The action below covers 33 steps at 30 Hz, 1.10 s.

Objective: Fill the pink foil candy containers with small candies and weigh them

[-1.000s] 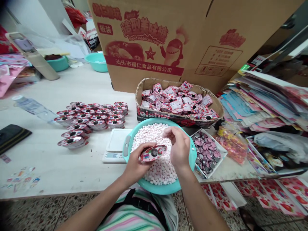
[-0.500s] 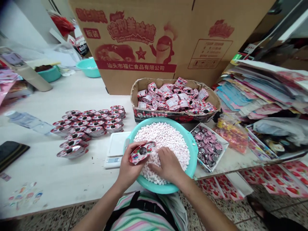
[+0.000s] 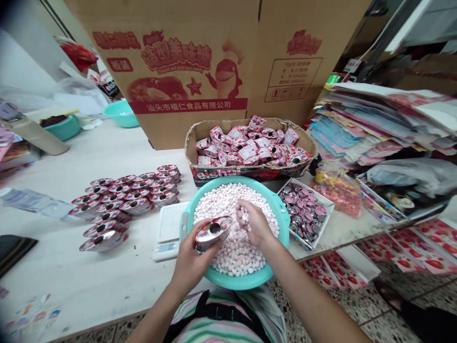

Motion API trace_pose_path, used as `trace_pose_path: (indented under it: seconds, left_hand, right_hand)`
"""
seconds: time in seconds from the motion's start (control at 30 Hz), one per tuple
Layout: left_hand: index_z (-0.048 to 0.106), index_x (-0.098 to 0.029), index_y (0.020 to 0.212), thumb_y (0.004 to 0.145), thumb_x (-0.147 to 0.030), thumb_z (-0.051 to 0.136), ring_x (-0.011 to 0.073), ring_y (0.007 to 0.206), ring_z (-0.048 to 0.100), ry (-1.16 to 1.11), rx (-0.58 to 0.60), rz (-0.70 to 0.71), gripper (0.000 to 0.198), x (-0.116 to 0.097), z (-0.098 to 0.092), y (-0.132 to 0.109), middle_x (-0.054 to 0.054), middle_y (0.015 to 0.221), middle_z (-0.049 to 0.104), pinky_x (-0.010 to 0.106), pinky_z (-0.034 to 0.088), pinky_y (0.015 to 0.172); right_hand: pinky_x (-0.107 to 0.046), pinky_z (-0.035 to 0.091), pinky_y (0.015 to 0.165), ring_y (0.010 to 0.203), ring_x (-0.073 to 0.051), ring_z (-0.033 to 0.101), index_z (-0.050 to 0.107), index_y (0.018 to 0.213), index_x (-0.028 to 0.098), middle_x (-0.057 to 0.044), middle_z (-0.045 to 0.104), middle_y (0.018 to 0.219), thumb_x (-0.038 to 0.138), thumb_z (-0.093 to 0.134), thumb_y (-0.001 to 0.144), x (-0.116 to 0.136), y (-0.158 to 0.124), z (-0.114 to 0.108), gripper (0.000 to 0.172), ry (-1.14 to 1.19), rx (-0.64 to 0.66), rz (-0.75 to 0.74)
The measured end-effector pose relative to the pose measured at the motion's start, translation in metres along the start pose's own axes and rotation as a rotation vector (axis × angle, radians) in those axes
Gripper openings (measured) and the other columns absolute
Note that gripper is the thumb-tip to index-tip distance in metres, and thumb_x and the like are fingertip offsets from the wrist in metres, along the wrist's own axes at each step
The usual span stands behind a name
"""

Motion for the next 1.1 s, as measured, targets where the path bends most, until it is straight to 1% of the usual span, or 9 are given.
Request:
trace_pose_path:
  seconds: [0.1,0.2,0.27,0.37,0.43,0.53,0.73,0.9,1.1]
  left_hand:
    - [0.056,-0.022,0.114,0.078,-0.021,0.064,0.0194,0.101,0.063,0.032,0.065,0.004,0.036,0.002,0.007,-0.001,0.004,0.110,0.066,0.031,0.050,0.088]
    - [0.055,-0.022,0.117,0.078,-0.016,0.062,0.0208,0.105,0.061,0.105,0.092,0.027,0.040,0.005,0.011,-0.003,0.005,0.114,0.065,0.033,0.047,0.092]
    - [0.054,-0.023,0.119,0.077,-0.014,0.061,0.0214,0.108,0.059,0.150,0.090,0.063,0.044,0.006,0.011,-0.003,0.006,0.117,0.064,0.034,0.046,0.094]
    - [0.052,-0.024,0.122,0.077,-0.012,0.060,0.0217,0.110,0.058,0.206,0.095,0.128,0.047,0.006,0.010,-0.002,0.005,0.120,0.062,0.035,0.044,0.095]
    - [0.051,-0.025,0.122,0.078,-0.012,0.060,0.0218,0.111,0.057,0.235,0.102,0.154,0.047,0.005,0.010,-0.002,0.005,0.121,0.062,0.035,0.044,0.095]
    - [0.051,-0.025,0.123,0.078,-0.012,0.060,0.0215,0.110,0.057,0.254,0.107,0.166,0.047,0.004,0.012,0.000,0.005,0.120,0.062,0.035,0.044,0.094]
    - [0.053,-0.025,0.121,0.077,-0.013,0.061,0.0209,0.107,0.059,0.214,0.115,0.131,0.046,0.004,0.017,0.001,0.003,0.119,0.064,0.034,0.045,0.092]
    - [0.054,-0.022,0.121,0.075,-0.014,0.061,0.0219,0.106,0.060,0.196,0.097,0.089,0.047,0.008,0.018,0.001,0.005,0.118,0.064,0.035,0.046,0.092]
    - [0.053,-0.021,0.122,0.074,-0.012,0.060,0.0230,0.105,0.059,0.236,0.093,0.148,0.049,0.009,0.017,0.001,0.006,0.119,0.064,0.036,0.046,0.092]
  right_hand:
    - [-0.015,0.017,0.034,0.039,-0.004,0.028,0.045,0.068,0.020,0.007,0.041,0.055,0.033,0.059,0.069,0.017,0.002,0.005,0.019,0.221,-0.002,0.025]
    - [-0.013,0.020,0.033,0.041,-0.003,0.032,0.044,0.069,0.020,0.007,0.043,0.058,0.031,0.060,0.068,0.024,0.000,0.014,0.020,0.360,-0.028,0.021]
    - [-0.013,0.021,0.032,0.041,-0.003,0.032,0.043,0.069,0.020,0.008,0.043,0.056,0.032,0.062,0.069,0.025,-0.002,0.020,0.022,0.425,-0.070,0.002]
    - [-0.013,0.020,0.031,0.039,-0.003,0.033,0.043,0.067,0.020,0.009,0.041,0.053,0.033,0.065,0.069,0.027,-0.007,0.026,0.026,0.484,-0.176,-0.066]
    - [-0.014,0.020,0.032,0.039,-0.003,0.033,0.043,0.066,0.020,0.008,0.042,0.052,0.035,0.069,0.068,0.030,-0.011,0.030,0.029,0.468,-0.226,-0.112]
    - [-0.016,0.022,0.033,0.040,-0.004,0.034,0.045,0.065,0.020,0.007,0.044,0.052,0.040,0.070,0.069,0.031,-0.017,0.037,0.032,0.393,-0.223,-0.137]
    - [-0.021,0.038,0.043,0.045,-0.009,0.044,0.046,0.060,0.020,0.004,0.048,0.051,0.043,0.064,0.076,0.023,-0.025,0.047,0.033,0.306,-0.192,-0.194]
    - [-0.022,0.038,0.043,0.044,-0.009,0.044,0.046,0.058,0.020,0.004,0.047,0.049,0.043,0.064,0.074,0.022,-0.027,0.051,0.034,0.302,-0.166,-0.157]
    - [-0.023,0.039,0.043,0.043,-0.009,0.043,0.045,0.057,0.020,0.005,0.045,0.047,0.039,0.063,0.075,0.027,-0.028,0.056,0.032,0.318,-0.172,-0.146]
Point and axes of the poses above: each hand's wrist, its own y-axis towards the middle knuckle, its own z-axis out of the palm, x = y × z, the point moved 2 cm from there along y, towards the middle knuckle
